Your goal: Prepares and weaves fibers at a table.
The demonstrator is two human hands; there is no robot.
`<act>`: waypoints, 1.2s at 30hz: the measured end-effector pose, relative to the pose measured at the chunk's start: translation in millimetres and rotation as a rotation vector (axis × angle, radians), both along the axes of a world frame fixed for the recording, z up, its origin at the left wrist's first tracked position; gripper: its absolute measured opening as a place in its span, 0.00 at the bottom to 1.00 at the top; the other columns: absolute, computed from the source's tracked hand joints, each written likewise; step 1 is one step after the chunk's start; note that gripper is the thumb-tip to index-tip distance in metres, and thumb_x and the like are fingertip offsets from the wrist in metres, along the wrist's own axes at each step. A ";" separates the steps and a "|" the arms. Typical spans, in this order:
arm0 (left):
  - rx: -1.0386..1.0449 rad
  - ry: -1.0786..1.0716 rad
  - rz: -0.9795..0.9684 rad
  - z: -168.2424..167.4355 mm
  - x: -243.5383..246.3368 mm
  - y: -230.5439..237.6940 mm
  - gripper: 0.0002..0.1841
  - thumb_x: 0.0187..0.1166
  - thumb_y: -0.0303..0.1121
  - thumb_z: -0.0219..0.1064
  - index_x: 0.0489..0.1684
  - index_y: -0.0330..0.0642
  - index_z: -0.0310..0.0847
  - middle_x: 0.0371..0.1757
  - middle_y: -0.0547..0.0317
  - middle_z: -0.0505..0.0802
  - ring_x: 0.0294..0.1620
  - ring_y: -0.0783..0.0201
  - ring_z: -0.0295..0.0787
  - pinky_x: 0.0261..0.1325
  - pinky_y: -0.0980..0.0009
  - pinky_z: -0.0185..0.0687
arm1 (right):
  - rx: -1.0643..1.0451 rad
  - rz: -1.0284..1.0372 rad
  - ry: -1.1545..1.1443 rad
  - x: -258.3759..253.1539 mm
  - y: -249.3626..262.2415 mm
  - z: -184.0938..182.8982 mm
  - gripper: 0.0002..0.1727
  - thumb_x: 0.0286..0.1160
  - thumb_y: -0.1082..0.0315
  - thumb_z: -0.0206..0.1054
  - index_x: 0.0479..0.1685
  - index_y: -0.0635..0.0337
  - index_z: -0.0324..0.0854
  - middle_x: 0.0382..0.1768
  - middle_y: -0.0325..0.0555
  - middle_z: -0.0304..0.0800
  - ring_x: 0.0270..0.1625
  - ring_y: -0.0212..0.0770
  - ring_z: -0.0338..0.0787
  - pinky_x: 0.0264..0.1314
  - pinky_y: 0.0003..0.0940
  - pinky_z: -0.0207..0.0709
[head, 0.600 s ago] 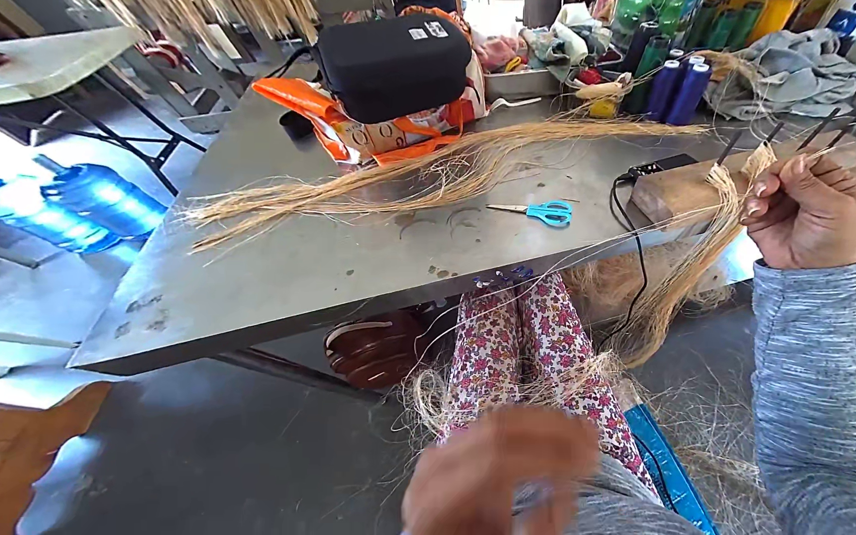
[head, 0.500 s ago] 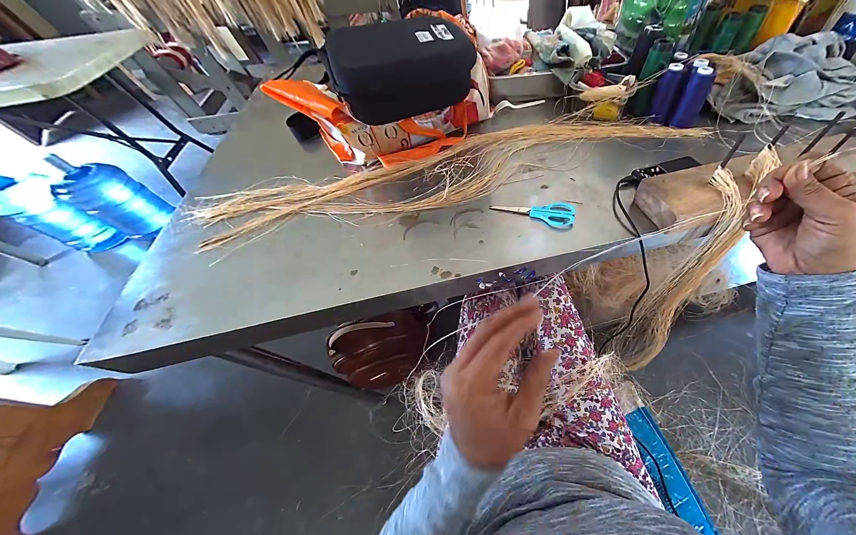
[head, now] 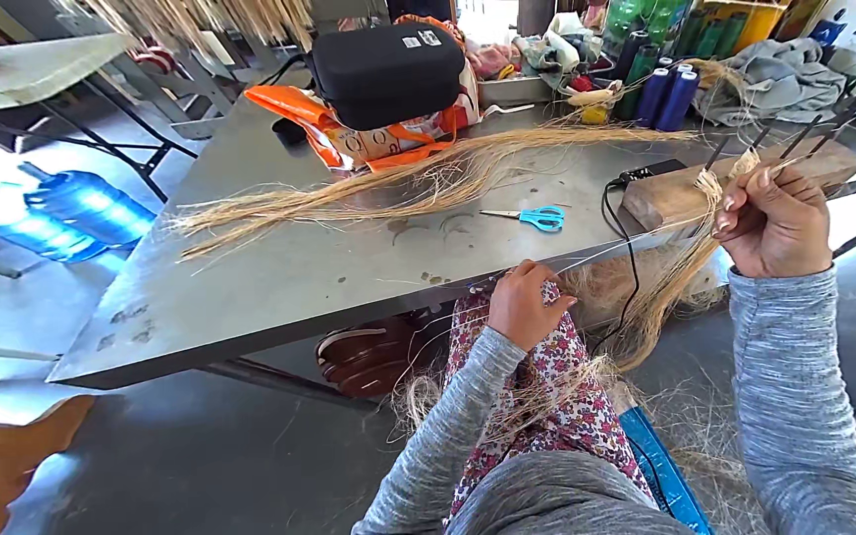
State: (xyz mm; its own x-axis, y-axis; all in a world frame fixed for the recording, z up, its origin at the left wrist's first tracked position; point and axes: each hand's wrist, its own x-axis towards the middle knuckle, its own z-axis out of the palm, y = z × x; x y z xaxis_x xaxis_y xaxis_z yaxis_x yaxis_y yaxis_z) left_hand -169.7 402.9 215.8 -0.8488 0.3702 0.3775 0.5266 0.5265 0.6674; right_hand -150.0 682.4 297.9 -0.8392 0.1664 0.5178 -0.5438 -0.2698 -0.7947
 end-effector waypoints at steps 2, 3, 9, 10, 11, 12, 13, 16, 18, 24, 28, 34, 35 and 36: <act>0.067 -0.065 -0.072 7.9 -0.6 7.2 0.16 0.68 0.31 0.81 0.49 0.31 0.89 0.50 0.41 0.93 0.53 0.47 0.92 0.61 0.46 0.86 | -0.018 0.014 -0.004 0.0 -2.4 -1.5 0.20 0.88 0.75 0.51 0.32 0.48 0.87 0.28 0.33 0.95 0.25 0.27 0.92 0.30 0.22 0.88; 0.115 -0.105 -0.112 11.5 -0.8 10.3 0.15 0.69 0.28 0.80 0.51 0.30 0.87 0.48 0.42 0.94 0.51 0.51 0.93 0.59 0.50 0.87 | -0.021 0.018 -0.005 -0.3 -3.1 -2.4 0.20 0.87 0.75 0.50 0.31 0.48 0.86 0.28 0.33 0.95 0.26 0.27 0.92 0.30 0.22 0.88; 0.458 -0.346 -0.309 10.0 -1.3 16.5 0.10 0.79 0.21 0.68 0.55 0.30 0.84 0.35 0.57 0.90 0.28 0.74 0.82 0.33 0.78 0.80 | -0.031 0.034 -0.002 -1.4 -0.4 -5.1 0.20 0.87 0.76 0.51 0.32 0.49 0.87 0.29 0.34 0.95 0.25 0.28 0.92 0.30 0.23 0.89; 0.506 -0.359 -0.354 7.4 -0.7 14.0 0.10 0.80 0.22 0.66 0.55 0.30 0.84 0.33 0.60 0.89 0.28 0.76 0.81 0.34 0.79 0.79 | -0.032 0.031 -0.007 -1.3 0.8 -6.1 0.20 0.87 0.76 0.50 0.32 0.48 0.87 0.29 0.34 0.95 0.25 0.28 0.92 0.30 0.22 0.89; 0.554 -0.383 -0.388 5.1 1.1 11.8 0.10 0.82 0.23 0.64 0.55 0.31 0.85 0.30 0.63 0.88 0.25 0.79 0.77 0.30 0.82 0.74 | -0.034 0.030 -0.014 -1.0 2.2 -7.7 0.21 0.88 0.75 0.50 0.32 0.49 0.87 0.29 0.34 0.95 0.26 0.28 0.92 0.30 0.23 0.89; 0.612 -0.424 -0.416 3.6 3.9 10.0 0.11 0.83 0.24 0.61 0.55 0.31 0.85 0.26 0.66 0.87 0.21 0.81 0.73 0.25 0.84 0.67 | -0.035 0.029 -0.021 -1.2 3.4 -9.9 0.21 0.88 0.75 0.50 0.32 0.49 0.87 0.29 0.35 0.95 0.26 0.28 0.92 0.30 0.23 0.89; 0.663 -0.462 -0.440 2.4 7.0 8.2 0.12 0.83 0.25 0.58 0.54 0.32 0.86 0.23 0.70 0.84 0.19 0.83 0.70 0.23 0.85 0.64 | -0.037 0.026 -0.027 -1.2 4.2 -11.9 0.20 0.88 0.75 0.50 0.32 0.48 0.86 0.29 0.35 0.95 0.26 0.28 0.92 0.30 0.23 0.89; 0.704 -0.456 -0.427 -3.6 14.9 4.9 0.12 0.83 0.25 0.57 0.49 0.35 0.89 0.20 0.74 0.80 0.17 0.84 0.65 0.21 0.86 0.60 | -0.041 0.023 -0.058 0.0 4.9 -17.8 0.20 0.88 0.75 0.50 0.31 0.48 0.86 0.29 0.35 0.95 0.26 0.28 0.92 0.31 0.23 0.89; 0.637 -0.370 -0.392 -5.7 19.2 3.9 0.10 0.82 0.22 0.61 0.47 0.34 0.90 0.28 0.70 0.89 0.19 0.85 0.69 0.24 0.86 0.65 | -0.049 0.019 -0.079 1.1 3.9 -20.8 0.20 0.88 0.75 0.50 0.31 0.48 0.86 0.29 0.35 0.95 0.26 0.28 0.92 0.31 0.22 0.89; 0.551 -0.301 -0.292 -5.8 26.8 4.5 0.07 0.79 0.19 0.65 0.40 0.32 0.91 0.30 0.66 0.92 0.24 0.85 0.76 0.30 0.86 0.73 | -0.089 0.043 -0.107 4.0 2.9 -29.3 0.21 0.88 0.75 0.49 0.31 0.50 0.86 0.29 0.36 0.95 0.26 0.28 0.92 0.31 0.22 0.88; 0.398 -0.278 -0.194 -5.3 28.6 3.9 0.07 0.80 0.21 0.67 0.37 0.33 0.92 0.31 0.62 0.93 0.27 0.83 0.80 0.34 0.83 0.77 | -0.054 -0.103 -0.273 10.0 12.1 -40.5 0.20 0.91 0.72 0.46 0.35 0.51 0.84 0.32 0.36 0.96 0.26 0.29 0.92 0.31 0.22 0.88; 0.100 -0.355 -0.118 -8.2 30.7 -4.0 0.09 0.83 0.27 0.67 0.36 0.34 0.93 0.33 0.54 0.93 0.32 0.67 0.85 0.43 0.65 0.81 | 0.885 -1.002 -0.317 45.2 1.7 -34.9 0.42 0.82 0.59 0.66 0.87 0.78 0.54 0.81 0.80 0.63 0.81 0.69 0.71 0.84 0.59 0.63; 0.076 -0.357 -0.121 -8.1 32.1 -4.3 0.09 0.83 0.27 0.66 0.37 0.34 0.93 0.35 0.53 0.94 0.35 0.65 0.87 0.46 0.63 0.83 | 0.917 -0.950 -0.184 51.9 -13.1 -35.7 0.34 0.85 0.59 0.64 0.81 0.77 0.64 0.77 0.75 0.72 0.77 0.62 0.78 0.81 0.52 0.71; 0.058 -0.366 -0.121 -8.1 33.7 -4.4 0.09 0.83 0.27 0.66 0.39 0.34 0.94 0.36 0.51 0.95 0.36 0.63 0.89 0.48 0.60 0.84 | 0.919 -0.807 -0.037 56.0 -29.4 -38.6 0.26 0.86 0.61 0.63 0.72 0.76 0.75 0.70 0.68 0.82 0.70 0.51 0.85 0.74 0.43 0.79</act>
State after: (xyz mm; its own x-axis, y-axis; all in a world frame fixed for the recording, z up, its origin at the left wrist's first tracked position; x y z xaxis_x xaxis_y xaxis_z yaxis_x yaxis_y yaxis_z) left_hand -136.0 398.5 207.7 -0.8828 0.4626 0.0815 0.3043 0.4312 0.8494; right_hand -94.0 653.0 259.3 -0.6811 0.2311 0.6948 -0.2686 0.8039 -0.5307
